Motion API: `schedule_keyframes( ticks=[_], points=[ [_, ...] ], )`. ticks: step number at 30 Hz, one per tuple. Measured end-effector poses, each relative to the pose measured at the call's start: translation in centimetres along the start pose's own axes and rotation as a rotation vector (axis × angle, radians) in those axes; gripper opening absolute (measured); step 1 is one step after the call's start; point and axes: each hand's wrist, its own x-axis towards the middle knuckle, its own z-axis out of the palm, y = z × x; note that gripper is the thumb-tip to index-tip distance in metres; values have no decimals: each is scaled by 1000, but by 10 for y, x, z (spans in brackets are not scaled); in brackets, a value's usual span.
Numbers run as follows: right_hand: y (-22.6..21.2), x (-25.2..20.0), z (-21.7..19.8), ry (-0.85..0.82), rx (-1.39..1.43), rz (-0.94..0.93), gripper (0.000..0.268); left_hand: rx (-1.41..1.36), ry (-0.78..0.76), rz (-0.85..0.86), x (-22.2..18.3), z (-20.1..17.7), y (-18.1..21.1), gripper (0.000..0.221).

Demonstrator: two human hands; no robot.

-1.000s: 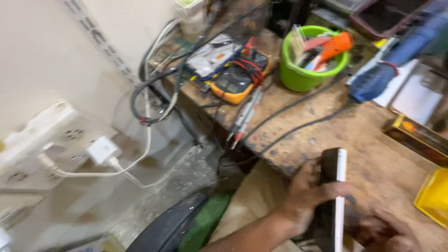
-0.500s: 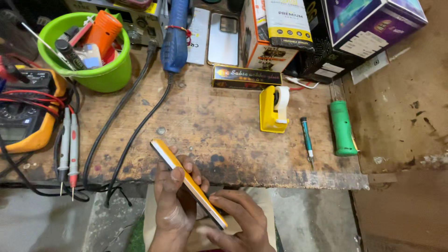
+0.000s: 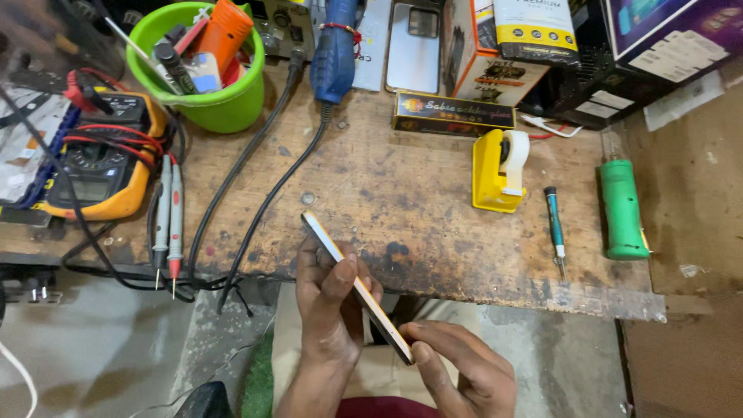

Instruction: The person removes the back cover of a smartphone and uses a screwdriver to unscrew and remove internal components. The back cover is placed on the table, and the phone is held and manipulated throughout the process.

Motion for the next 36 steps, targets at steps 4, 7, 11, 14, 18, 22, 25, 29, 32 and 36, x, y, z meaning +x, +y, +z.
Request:
schedule_keyframes(
  ticks=[4, 7, 11, 14, 18, 22, 25, 29, 32, 36],
  points=[
    [-6, -2, -12, -63, -135, 189, 18, 165, 28, 7, -3, 2, -2, 82],
    [-11, 1, -18, -135, -152, 215, 17, 293, -21, 115, -3, 5, -4, 86],
    [-19, 6, -20, -146, -218, 313, 18, 385, -56, 131, -3, 14, -7, 91],
    [-22, 10, -20, -165, -261, 408, 21, 425, -105, 143, -2, 21, -5, 94],
    [-21, 9, -22, -173, -246, 505, 22, 503, -132, 116, -5, 25, -3, 96],
    [-20, 10, -20, -160, -232, 471, 21, 507, -193, 106, -2, 29, -2, 94],
    [-21, 9, -18, -174, -284, 553, 28, 564, -252, 147, -1, 30, -2, 91],
    [-22, 9, -13, -114, -320, 503, 27, 594, -255, 149, -1, 31, -1, 89],
    [-22, 9, -12, -71, -310, 476, 28, 672, -244, 179, -1, 35, -2, 88],
    [-19, 9, -10, 38, -361, 364, 28, 865, -156, 290, -1, 43, -7, 91]
  ],
)
